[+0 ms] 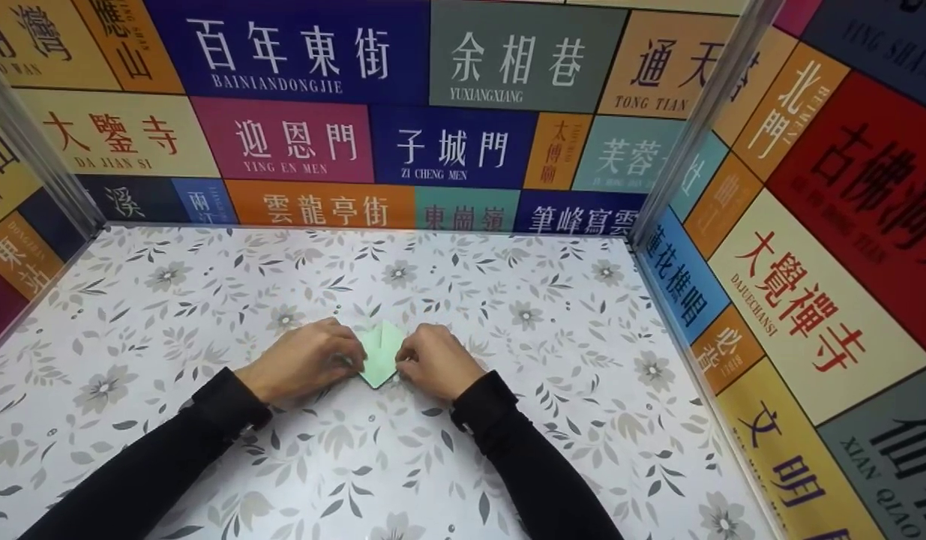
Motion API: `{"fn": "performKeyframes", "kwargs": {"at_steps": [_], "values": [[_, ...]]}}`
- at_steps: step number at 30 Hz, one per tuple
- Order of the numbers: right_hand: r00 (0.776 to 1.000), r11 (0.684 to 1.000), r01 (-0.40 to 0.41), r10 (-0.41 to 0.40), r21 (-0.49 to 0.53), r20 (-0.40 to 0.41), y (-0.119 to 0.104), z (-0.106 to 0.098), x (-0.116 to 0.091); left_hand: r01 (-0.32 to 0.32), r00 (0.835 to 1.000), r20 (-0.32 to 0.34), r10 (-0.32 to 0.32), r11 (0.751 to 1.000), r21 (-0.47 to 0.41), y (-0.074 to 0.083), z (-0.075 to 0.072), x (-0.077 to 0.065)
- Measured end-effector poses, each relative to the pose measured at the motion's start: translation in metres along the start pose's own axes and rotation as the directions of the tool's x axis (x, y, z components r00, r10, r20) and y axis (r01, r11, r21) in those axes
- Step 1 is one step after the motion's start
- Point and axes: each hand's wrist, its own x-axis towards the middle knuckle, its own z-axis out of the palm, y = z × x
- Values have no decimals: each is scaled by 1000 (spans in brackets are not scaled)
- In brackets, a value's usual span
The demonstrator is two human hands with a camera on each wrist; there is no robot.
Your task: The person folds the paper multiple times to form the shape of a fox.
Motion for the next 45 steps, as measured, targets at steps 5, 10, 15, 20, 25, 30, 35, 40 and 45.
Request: {"fn": "performKeyframes", "kwargs": {"at_steps": [5, 10, 15, 20, 25, 30, 35, 40, 45], "values": [[1000, 999, -19, 19, -27, -21, -3, 7, 0, 29, 998, 47, -30, 999, 12, 3, 1, -1], [996, 997, -46, 42, -57, -72, -8, 13, 2, 103, 993, 48, -104, 995, 14, 12, 1, 6], [991, 993, -41, 26, -107, -134, -12, 20, 4, 183, 982, 42, -184, 983, 25, 20, 3, 14], [988, 993, -72, 57, -97, -146, -14, 23, 5, 227, 972, 55, -229, 973, 26, 22, 5, 18], [983, 990, -100, 83, -98, -162, -12, 20, 9, 228, 973, 51, -227, 973, -18, 16, 7, 21], [985, 990, -111, 98, -86, -143, -6, 14, 15, 244, 969, 64, -240, 967, -73, 10, 5, 22], [982, 985, -149, 137, -90, -131, 0, 8, 20, 267, 962, 93, -255, 954, -140, 4, 2, 26], [976, 976, -190, 176, -103, -130, 6, 2, 23, 270, 962, 106, -253, 940, -207, -4, -1, 25], [970, 971, -222, 210, -91, -123, 14, -3, 26, 230, 973, 73, -219, 945, -231, -8, -2, 23]]}}
